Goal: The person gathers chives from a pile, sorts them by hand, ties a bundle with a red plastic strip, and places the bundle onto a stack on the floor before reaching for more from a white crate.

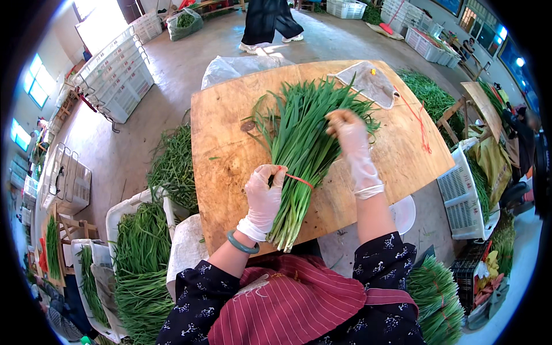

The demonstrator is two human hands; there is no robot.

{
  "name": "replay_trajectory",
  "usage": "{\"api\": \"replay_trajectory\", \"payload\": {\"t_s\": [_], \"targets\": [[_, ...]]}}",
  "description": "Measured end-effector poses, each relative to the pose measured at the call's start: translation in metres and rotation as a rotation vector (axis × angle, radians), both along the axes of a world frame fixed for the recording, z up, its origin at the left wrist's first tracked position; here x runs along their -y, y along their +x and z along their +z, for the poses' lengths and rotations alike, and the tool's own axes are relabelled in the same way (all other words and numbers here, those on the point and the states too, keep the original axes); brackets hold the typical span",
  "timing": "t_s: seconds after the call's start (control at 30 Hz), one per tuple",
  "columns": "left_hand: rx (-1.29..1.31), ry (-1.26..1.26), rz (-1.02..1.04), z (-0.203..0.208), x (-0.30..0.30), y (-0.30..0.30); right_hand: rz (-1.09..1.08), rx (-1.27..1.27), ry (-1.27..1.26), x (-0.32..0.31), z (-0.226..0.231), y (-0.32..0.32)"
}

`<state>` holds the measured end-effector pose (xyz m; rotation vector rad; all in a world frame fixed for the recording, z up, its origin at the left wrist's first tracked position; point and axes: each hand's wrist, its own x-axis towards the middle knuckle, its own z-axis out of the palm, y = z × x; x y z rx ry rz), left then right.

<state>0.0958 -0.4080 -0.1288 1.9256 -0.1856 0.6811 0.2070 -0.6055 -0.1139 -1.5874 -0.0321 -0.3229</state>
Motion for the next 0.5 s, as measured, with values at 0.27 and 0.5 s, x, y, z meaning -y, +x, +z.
{"api": "replay_trajectory", "payload": {"t_s": [0.27,0.5], "targets": [[-0.041,-0.138,-0.017,-0.014,-0.004,0.006,0.085,0.547,-0.219,-0.039,0.136,0.024],[-0.263,-0.534,-0.095,-0.026,-0.030,0.019,0.197,0.213,-0.615,-0.018,0.077,-0.025]]}}
